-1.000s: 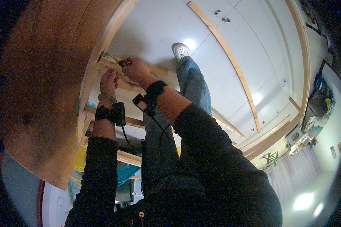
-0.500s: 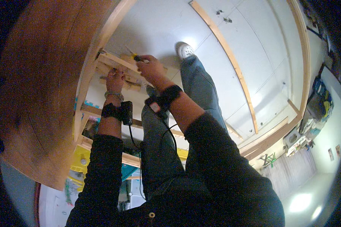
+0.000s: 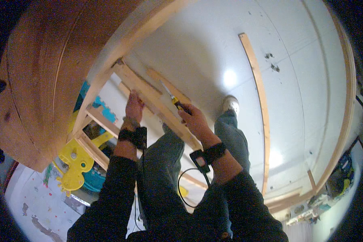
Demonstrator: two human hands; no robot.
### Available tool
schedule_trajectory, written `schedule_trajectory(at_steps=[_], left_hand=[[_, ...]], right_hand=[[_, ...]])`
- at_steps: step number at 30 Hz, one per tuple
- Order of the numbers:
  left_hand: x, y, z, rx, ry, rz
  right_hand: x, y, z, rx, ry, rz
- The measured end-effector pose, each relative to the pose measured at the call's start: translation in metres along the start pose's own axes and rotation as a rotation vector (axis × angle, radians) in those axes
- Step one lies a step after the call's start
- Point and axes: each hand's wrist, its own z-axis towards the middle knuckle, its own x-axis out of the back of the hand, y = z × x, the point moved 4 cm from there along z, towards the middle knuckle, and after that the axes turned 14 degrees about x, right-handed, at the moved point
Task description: The person assembles a wooden structure by attaching metal brackets to wooden planks using a screwdriver. They position the planks, align the brackets, and tighten screws to secure the components together.
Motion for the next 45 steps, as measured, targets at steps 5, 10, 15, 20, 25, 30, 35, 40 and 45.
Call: schedule_trajectory(at_steps=[5,10,15,20,25,30,35,40,45], left_hand=[[-0.025,-0.017,0.010,-0.041,-0.356,-0.395],[-0.035,-0.022,0.027,-0.020,-0.750,-0.582],[-0.031,-0.032,0.040,0.051,-0.845,-0.596],[-0.038,-0.022,0.041,-0.005,-1.201,-0.582],[-0.030,-0.002,0.044,-0.030,-0.916,-0.615],[-0.007,0.029,0.066,-0.193,-0.572,-0.925],[0.008,0.014,0.073,0.068,-0.149,-0.847],[0.005,0.032,0.050,-0.246,-0.050,-0.803],[0.000,0.036,0.036,-0.194,-0.043,-0.888]], right_hand=[[-0.006,-0.016,0.022,0.019,-0.174,0.220],[-0.001,-0.031,0.021,0.060,-0.059,0.108],[0.000,-0.037,0.006,0.096,0.083,0.083],[0.004,-0.041,0.009,0.142,0.168,0.103],[-0.005,-0.039,0.031,0.233,0.116,0.001],[-0.007,-0.027,0.053,0.230,-0.004,-0.154],[0.005,-0.015,0.059,0.234,0.042,-0.258],[-0.010,-0.018,0.055,0.371,-0.085,-0.235],[-0.039,-0.036,0.048,0.481,-0.058,-0.338]])
